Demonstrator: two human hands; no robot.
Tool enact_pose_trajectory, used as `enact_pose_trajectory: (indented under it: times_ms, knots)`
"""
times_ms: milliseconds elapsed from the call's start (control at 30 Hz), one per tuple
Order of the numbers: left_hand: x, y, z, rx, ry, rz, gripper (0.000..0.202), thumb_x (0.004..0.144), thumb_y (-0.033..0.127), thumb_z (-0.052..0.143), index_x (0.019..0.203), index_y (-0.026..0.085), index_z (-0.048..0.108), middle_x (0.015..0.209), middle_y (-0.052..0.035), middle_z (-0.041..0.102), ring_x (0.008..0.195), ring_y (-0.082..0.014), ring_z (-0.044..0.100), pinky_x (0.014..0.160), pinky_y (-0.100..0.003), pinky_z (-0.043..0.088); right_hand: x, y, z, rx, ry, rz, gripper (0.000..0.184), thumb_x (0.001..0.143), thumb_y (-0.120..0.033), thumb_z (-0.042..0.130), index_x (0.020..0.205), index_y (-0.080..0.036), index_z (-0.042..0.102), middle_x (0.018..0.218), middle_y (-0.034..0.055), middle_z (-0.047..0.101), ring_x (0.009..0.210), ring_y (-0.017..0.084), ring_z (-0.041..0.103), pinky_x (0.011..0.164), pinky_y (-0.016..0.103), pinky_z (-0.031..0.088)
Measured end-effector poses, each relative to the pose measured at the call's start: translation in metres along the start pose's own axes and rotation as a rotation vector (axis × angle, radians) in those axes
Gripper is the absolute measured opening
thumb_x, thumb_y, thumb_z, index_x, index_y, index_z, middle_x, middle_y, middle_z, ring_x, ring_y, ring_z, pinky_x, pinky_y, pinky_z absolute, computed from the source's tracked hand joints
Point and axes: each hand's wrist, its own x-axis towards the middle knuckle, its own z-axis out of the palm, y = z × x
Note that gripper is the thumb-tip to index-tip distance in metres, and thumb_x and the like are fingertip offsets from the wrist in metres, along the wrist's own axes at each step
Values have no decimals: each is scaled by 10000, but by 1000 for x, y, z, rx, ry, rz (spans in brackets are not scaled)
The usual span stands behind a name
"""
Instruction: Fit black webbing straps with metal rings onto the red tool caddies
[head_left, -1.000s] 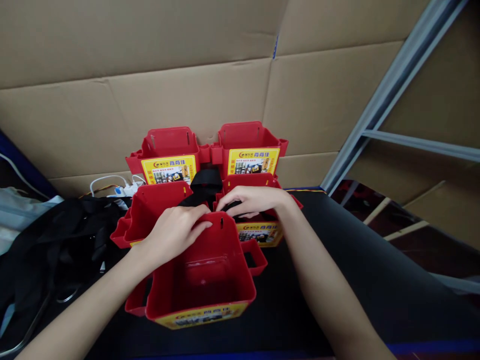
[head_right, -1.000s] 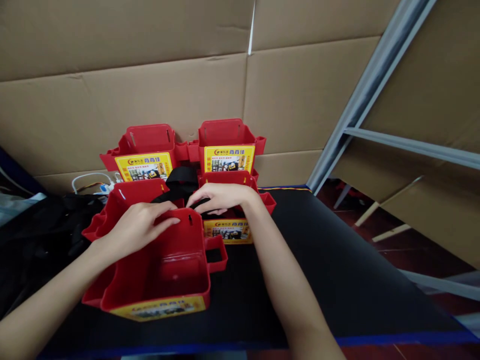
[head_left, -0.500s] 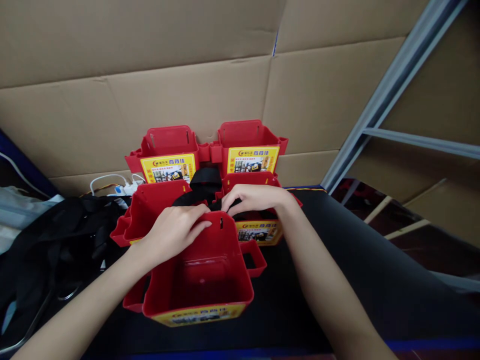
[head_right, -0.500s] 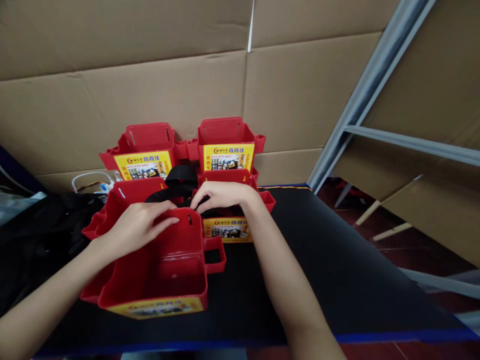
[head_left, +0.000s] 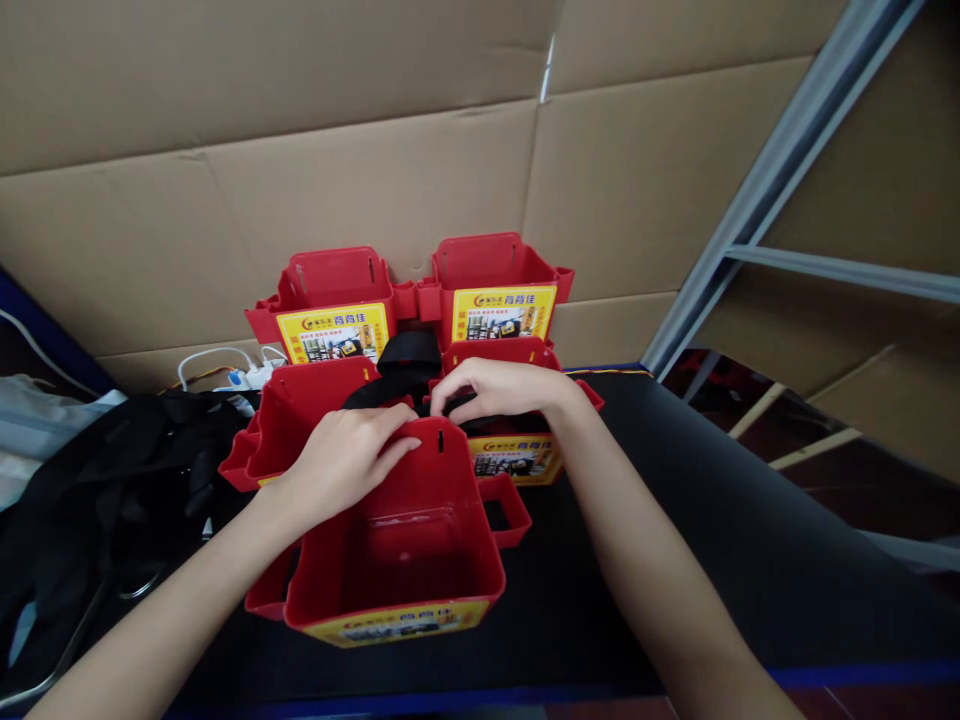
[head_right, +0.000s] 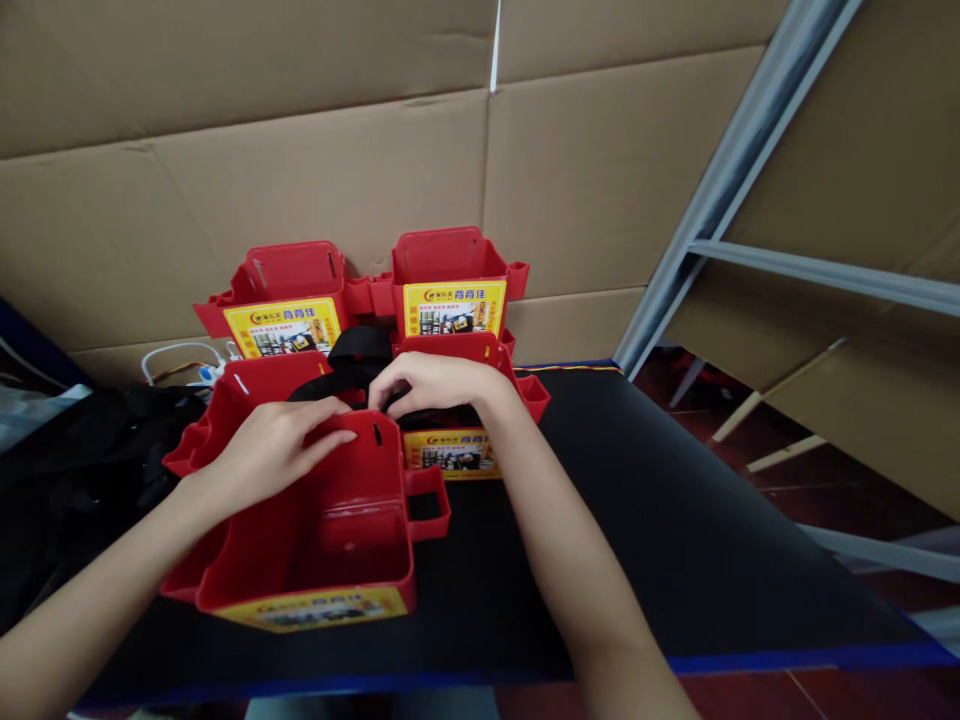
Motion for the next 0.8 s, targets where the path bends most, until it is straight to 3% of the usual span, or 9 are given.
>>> enact_pose_trajectory:
  times_ms: [167, 633, 800]
  knots:
    - [0, 0, 0, 44, 11, -4, 259, 875, 365, 379, 953, 191, 553, 896, -65, 662, 786, -222, 622, 638, -284, 431, 4, 4, 3, -26, 17, 4, 151, 749, -111, 542, 829, -123, 669, 836, 23, 665, 747, 109, 589, 721, 213, 422]
    - [0, -1, 2, 60, 7, -2, 254, 875, 368, 375, 940, 196, 550, 868, -55, 655, 765, -210, 616, 631, -273, 429, 3, 5, 3, 77, 9, 6, 176, 753, -161, 564, 890, -111, 663, 876, 37, 673, 781, 119, 604, 728, 208, 436]
    - [0, 1, 0, 53, 99, 106, 284, 873, 293, 400, 1128, 211, 494, 1082, -81, 576, 928, -207, 555, 743, -301, 434, 5, 5, 4, 141, -26, -14, 219, 742, -143, 567, 942, -98, 643, 921, 55, 665, 824, 131, 604, 743, 217, 445]
